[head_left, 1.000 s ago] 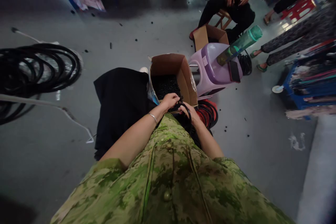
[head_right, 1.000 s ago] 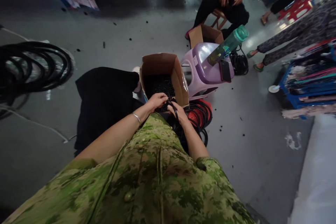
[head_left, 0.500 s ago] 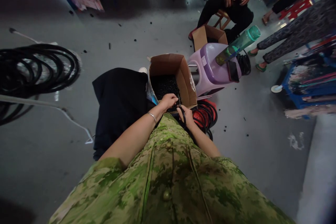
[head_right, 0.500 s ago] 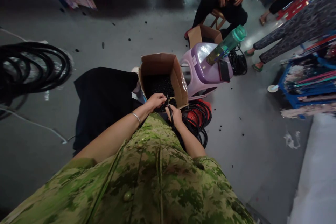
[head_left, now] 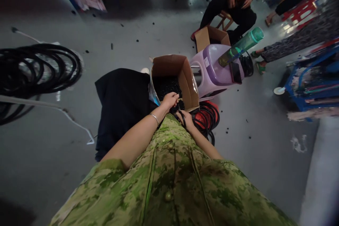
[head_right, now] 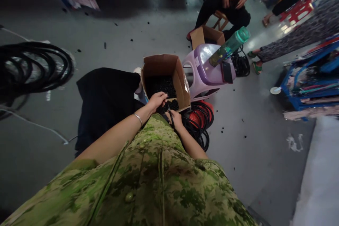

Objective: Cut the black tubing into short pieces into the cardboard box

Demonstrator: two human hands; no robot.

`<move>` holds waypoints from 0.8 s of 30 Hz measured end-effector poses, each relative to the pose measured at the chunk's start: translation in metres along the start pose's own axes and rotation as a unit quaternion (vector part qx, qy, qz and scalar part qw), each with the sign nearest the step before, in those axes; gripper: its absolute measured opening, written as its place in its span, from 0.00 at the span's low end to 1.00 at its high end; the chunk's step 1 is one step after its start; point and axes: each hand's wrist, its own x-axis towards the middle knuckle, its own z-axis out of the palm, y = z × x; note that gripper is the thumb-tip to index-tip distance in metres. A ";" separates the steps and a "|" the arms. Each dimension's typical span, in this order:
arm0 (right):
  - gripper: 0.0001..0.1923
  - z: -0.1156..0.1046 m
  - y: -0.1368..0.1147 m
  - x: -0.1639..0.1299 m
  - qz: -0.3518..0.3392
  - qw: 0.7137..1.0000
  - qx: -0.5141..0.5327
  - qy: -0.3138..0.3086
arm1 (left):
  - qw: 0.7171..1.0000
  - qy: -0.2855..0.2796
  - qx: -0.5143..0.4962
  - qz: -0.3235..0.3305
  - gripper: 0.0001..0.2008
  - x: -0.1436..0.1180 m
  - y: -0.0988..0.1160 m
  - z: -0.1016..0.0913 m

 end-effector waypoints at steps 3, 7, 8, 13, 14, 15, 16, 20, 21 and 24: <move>0.25 -0.001 0.001 -0.002 0.013 0.999 0.047 -0.017 | 0.998 -0.043 -0.042 -0.015 0.07 -0.006 0.004 0.001; 0.25 -0.007 -0.001 -0.004 -0.011 0.993 0.114 -0.033 | 0.993 -0.085 -0.079 -0.029 0.08 -0.012 0.006 0.004; 0.25 -0.010 -0.002 -0.005 -0.015 0.991 0.128 -0.030 | 0.991 -0.094 -0.087 -0.034 0.07 -0.013 0.006 0.004; 0.28 -0.025 -0.014 -0.009 -0.005 0.988 0.156 0.006 | 0.984 -0.148 -0.087 -0.049 0.05 -0.018 0.006 0.006; 0.28 -0.028 -0.017 -0.010 -0.006 0.988 0.154 0.011 | 0.984 -0.152 -0.085 -0.040 0.06 -0.018 0.006 0.006; 0.29 -0.031 -0.019 -0.010 -0.011 0.989 0.150 0.015 | 0.984 -0.151 -0.087 -0.029 0.06 -0.017 0.005 0.006; 0.29 -0.034 -0.022 -0.011 -0.018 0.989 0.143 0.016 | 0.985 -0.146 -0.094 -0.018 0.07 -0.017 0.004 0.006; 0.29 -0.043 -0.028 -0.012 -0.053 0.994 0.101 -0.004 | 0.987 -0.097 -0.131 0.005 0.05 -0.012 0.002 0.004; 0.28 -0.045 -0.029 -0.012 -0.058 0.994 0.091 -0.011 | 0.987 -0.085 -0.136 0.005 0.02 -0.012 0.003 0.003; 0.28 -0.049 -0.032 -0.014 -0.065 0.995 0.068 -0.029 | 0.988 -0.069 -0.139 0.004 0.07 -0.012 0.005 0.002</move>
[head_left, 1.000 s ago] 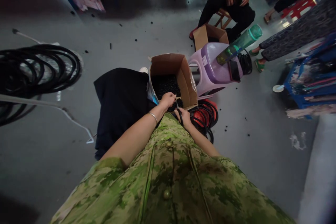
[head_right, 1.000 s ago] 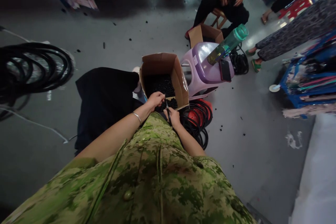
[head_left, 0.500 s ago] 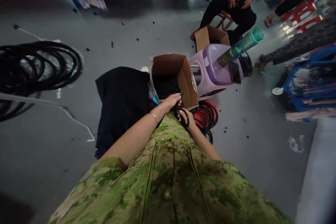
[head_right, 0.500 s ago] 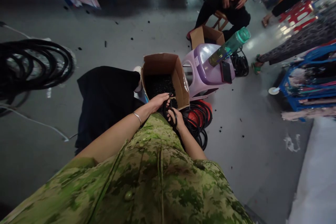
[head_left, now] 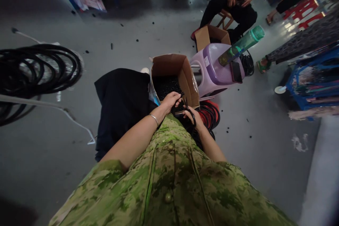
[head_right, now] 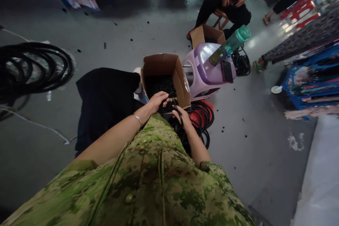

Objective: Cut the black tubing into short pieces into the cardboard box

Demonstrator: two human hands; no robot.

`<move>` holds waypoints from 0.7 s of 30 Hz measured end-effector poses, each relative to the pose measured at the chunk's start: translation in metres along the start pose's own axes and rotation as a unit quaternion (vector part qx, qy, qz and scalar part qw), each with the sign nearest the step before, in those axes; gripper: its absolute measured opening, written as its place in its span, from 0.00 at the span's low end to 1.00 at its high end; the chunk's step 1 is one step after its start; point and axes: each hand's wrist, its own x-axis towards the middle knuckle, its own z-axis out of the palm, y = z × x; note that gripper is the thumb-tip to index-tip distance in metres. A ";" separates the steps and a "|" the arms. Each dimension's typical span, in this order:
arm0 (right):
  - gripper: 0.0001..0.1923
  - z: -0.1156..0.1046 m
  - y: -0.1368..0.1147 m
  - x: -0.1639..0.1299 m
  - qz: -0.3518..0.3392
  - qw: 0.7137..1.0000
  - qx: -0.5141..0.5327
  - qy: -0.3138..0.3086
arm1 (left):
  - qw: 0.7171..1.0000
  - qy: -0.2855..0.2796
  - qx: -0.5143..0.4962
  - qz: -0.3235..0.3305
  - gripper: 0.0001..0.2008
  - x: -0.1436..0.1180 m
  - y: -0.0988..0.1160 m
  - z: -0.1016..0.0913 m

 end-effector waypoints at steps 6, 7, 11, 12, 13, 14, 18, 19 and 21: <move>0.28 0.002 -0.004 0.002 -0.009 0.999 -0.026 -0.019 | 0.999 -0.008 0.045 0.000 0.09 -0.002 0.002 0.000; 0.28 0.003 -0.004 0.004 -0.010 0.999 -0.025 -0.018 | 0.999 -0.007 0.053 0.000 0.09 -0.002 0.002 0.000; 0.29 0.006 -0.003 0.008 -0.009 1.000 -0.010 -0.009 | 0.997 -0.003 0.077 -0.008 0.08 -0.001 0.002 0.001; 0.29 0.006 -0.003 0.009 -0.008 1.000 -0.007 -0.008 | 0.997 -0.004 0.081 -0.010 0.08 -0.001 0.002 0.001; 0.29 0.006 -0.003 0.010 -0.008 1.000 -0.007 -0.008 | 0.996 -0.004 0.085 -0.011 0.08 -0.001 0.002 0.001; 0.29 0.007 -0.003 0.011 -0.008 1.000 -0.007 -0.009 | 0.996 -0.003 0.088 -0.011 0.08 -0.002 0.002 0.001; 0.28 0.007 -0.005 0.012 -0.009 1.000 -0.014 -0.011 | 0.995 -0.001 0.098 -0.007 0.10 -0.001 0.002 0.002; 0.28 0.007 -0.006 0.012 -0.009 1.000 -0.015 -0.011 | 0.995 -0.003 0.099 -0.007 0.10 -0.001 0.001 0.002; 0.28 0.008 -0.007 0.012 -0.007 1.000 -0.014 -0.012 | 0.995 -0.006 0.101 -0.008 0.10 -0.001 0.000 0.001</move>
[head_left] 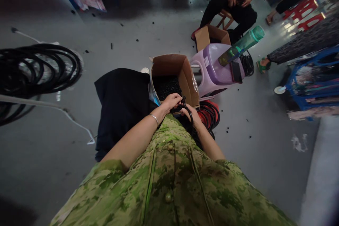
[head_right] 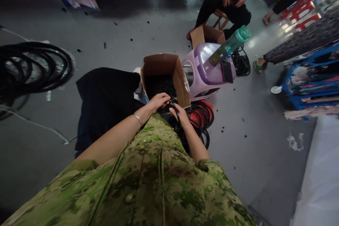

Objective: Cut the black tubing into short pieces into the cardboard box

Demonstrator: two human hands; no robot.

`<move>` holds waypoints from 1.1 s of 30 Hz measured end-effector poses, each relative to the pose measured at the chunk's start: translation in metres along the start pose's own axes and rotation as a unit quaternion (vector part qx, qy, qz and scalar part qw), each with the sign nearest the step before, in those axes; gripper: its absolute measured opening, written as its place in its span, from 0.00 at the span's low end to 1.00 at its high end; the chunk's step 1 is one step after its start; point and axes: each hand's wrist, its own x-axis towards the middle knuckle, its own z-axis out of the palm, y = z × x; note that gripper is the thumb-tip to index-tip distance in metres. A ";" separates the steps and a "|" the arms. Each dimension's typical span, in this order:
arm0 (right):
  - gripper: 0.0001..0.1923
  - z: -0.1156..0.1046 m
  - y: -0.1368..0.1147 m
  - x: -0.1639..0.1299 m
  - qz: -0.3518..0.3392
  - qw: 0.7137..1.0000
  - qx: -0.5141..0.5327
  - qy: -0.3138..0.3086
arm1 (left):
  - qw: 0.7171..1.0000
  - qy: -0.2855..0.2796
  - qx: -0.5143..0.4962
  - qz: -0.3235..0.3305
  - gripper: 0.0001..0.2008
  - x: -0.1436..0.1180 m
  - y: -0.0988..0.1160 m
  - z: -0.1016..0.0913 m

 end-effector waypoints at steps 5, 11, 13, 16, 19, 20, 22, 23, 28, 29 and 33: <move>0.28 -0.001 -0.001 0.002 -0.005 1.000 -0.004 -0.009 | 1.000 -0.010 -0.004 0.005 0.10 0.002 -0.003 -0.001; 0.27 -0.002 0.002 0.003 -0.039 0.998 -0.054 0.006 | 1.000 -0.020 0.008 0.013 0.11 0.007 -0.009 -0.003; 0.27 -0.002 0.005 0.003 -0.051 0.996 -0.073 0.017 | 1.000 -0.024 0.015 0.011 0.10 0.008 -0.010 -0.004; 0.25 -0.002 0.011 0.000 -0.056 0.992 -0.108 0.039 | 1.000 -0.019 0.016 0.003 0.11 0.009 -0.011 -0.005; 0.23 -0.002 0.017 -0.004 -0.048 0.987 -0.142 0.059 | 1.000 -0.011 0.008 -0.001 0.11 0.009 -0.011 -0.005; 0.22 -0.002 0.018 -0.006 -0.045 0.986 -0.149 0.066 | 1.000 -0.009 0.006 -0.002 0.11 0.009 -0.010 -0.005; 0.22 0.001 0.020 -0.009 -0.040 0.984 -0.156 0.078 | 1.000 -0.006 0.002 -0.004 0.11 0.008 -0.010 -0.004; 0.22 0.004 0.020 -0.010 -0.038 0.984 -0.156 0.082 | 1.000 -0.003 -0.001 -0.007 0.11 0.008 -0.009 -0.004; 0.24 0.017 0.018 -0.008 -0.016 0.987 -0.132 0.087 | 0.998 0.032 -0.033 -0.035 0.13 0.005 -0.005 -0.001; 0.24 0.019 0.018 -0.007 -0.010 0.988 -0.127 0.087 | 0.997 0.039 -0.042 -0.043 0.13 0.005 -0.005 -0.001; 0.24 0.018 0.016 -0.005 -0.005 0.983 -0.156 0.102 | 0.996 0.051 -0.054 -0.052 0.10 0.004 -0.004 0.000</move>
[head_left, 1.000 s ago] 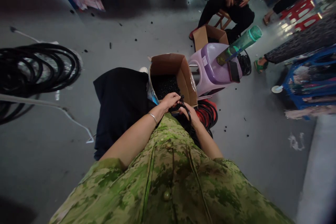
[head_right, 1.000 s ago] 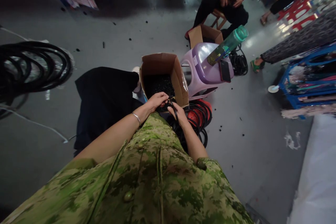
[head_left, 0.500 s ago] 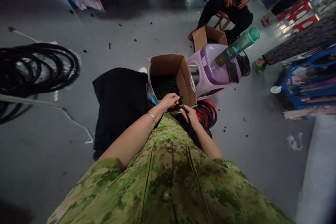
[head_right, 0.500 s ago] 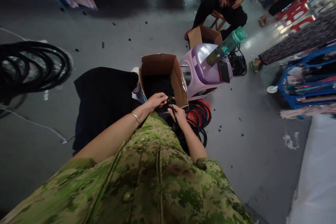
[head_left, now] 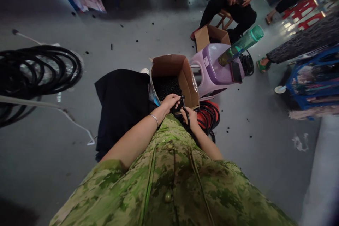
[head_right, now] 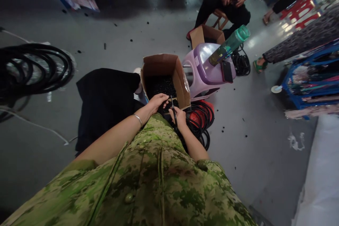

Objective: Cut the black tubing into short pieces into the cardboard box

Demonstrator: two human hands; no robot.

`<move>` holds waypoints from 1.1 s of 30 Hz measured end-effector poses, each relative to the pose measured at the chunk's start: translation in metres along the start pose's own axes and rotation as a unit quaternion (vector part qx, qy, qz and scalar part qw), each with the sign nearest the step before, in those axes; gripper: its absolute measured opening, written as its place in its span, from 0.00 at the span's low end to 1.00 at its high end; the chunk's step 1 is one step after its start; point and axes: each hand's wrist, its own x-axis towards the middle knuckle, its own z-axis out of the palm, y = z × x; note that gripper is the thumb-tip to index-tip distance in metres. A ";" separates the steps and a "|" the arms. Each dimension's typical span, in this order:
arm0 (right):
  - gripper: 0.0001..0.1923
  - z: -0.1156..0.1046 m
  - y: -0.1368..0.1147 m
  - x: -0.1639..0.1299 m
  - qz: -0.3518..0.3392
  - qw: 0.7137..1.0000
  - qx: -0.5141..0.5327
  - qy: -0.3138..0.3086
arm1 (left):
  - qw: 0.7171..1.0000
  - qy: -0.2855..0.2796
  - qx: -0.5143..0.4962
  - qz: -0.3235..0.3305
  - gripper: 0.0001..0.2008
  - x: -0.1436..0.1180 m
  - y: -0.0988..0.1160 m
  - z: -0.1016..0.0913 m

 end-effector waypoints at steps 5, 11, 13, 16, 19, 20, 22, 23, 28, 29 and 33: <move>0.21 -0.003 0.001 0.001 -0.013 0.998 -0.066 0.013 | 0.999 0.017 0.026 0.007 0.12 0.000 0.000 0.000; 0.22 -0.004 -0.003 0.000 0.006 0.999 -0.035 -0.013 | 0.997 0.033 0.066 0.018 0.11 0.000 0.002 0.000; 0.23 -0.004 -0.005 0.001 0.021 0.999 0.001 -0.035 | 0.996 0.040 0.079 0.022 0.11 0.000 0.002 0.000; 0.24 -0.004 -0.008 0.005 0.048 0.995 0.065 -0.066 | 0.993 0.036 0.108 0.023 0.11 -0.001 0.003 0.000; 0.24 -0.005 -0.011 0.011 0.054 0.990 0.105 -0.081 | 0.991 0.020 0.132 0.020 0.11 -0.002 0.004 0.000; 0.23 -0.005 -0.012 0.013 0.053 0.989 0.111 -0.085 | 0.991 0.015 0.135 0.019 0.11 -0.003 0.004 0.000; 0.22 -0.006 -0.012 0.016 0.048 0.988 0.115 -0.091 | 0.991 0.009 0.135 0.017 0.10 -0.002 0.004 0.000; 0.22 -0.005 -0.012 0.017 0.044 0.988 0.115 -0.092 | 0.991 0.008 0.134 0.016 0.10 -0.002 0.003 -0.001; 0.24 0.002 -0.004 0.021 0.020 0.992 0.102 -0.074 | 0.993 0.015 0.114 0.022 0.12 0.004 -0.002 -0.004; 0.25 0.004 -0.001 0.021 0.018 0.993 0.095 -0.069 | 0.994 0.019 0.107 0.025 0.12 0.005 -0.003 -0.004; 0.26 0.012 0.008 0.025 0.012 0.998 0.041 -0.049 | 0.995 0.037 0.087 0.027 0.13 0.008 -0.004 -0.006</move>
